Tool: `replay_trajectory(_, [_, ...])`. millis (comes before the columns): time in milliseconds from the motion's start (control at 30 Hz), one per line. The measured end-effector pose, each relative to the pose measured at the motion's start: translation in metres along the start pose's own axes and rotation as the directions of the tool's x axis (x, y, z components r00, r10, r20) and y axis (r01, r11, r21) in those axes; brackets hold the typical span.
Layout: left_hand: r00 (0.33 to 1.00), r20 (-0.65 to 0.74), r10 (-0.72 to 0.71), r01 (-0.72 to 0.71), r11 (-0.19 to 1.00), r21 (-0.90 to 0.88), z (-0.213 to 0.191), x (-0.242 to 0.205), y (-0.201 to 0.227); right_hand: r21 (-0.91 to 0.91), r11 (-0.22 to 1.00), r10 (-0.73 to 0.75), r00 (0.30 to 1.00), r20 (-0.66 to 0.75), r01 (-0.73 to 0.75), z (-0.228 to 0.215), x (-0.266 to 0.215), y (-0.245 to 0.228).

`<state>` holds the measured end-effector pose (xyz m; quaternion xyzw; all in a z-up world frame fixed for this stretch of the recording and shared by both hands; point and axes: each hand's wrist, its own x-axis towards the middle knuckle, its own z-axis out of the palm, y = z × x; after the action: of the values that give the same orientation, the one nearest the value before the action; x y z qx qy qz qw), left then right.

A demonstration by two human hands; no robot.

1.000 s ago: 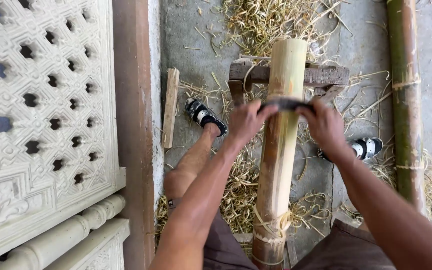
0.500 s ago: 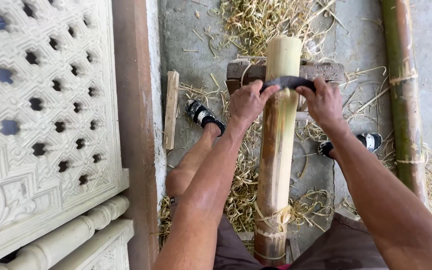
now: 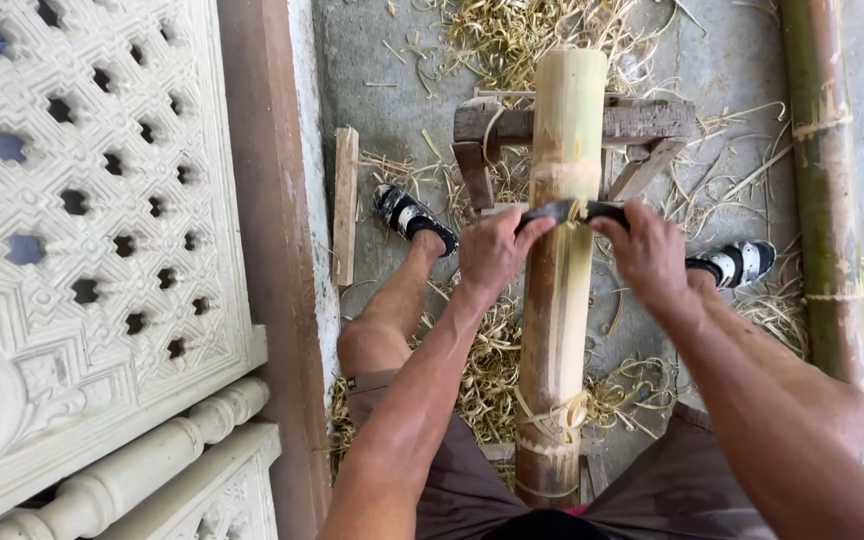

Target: Shaving the outer layer of a bamboo pole with a curved drawknife.

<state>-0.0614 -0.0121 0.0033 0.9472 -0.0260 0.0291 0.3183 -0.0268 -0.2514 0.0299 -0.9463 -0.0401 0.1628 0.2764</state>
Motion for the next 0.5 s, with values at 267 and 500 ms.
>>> replay_trajectory(267, [0.998, 0.031, 0.06, -0.058, 0.997, -0.054, -0.009, -0.163, 0.027, 0.045, 0.997, -0.06, 0.991, -0.119, 0.066, 0.021, -0.181, -0.013])
replay_trajectory(500, [0.948, 0.303, 0.095, -0.033, 0.979, -0.201, -0.055, -0.203, 0.051, -0.059, 0.996, 0.079, 0.893, 0.443, -0.059, 0.067, -0.266, 0.052])
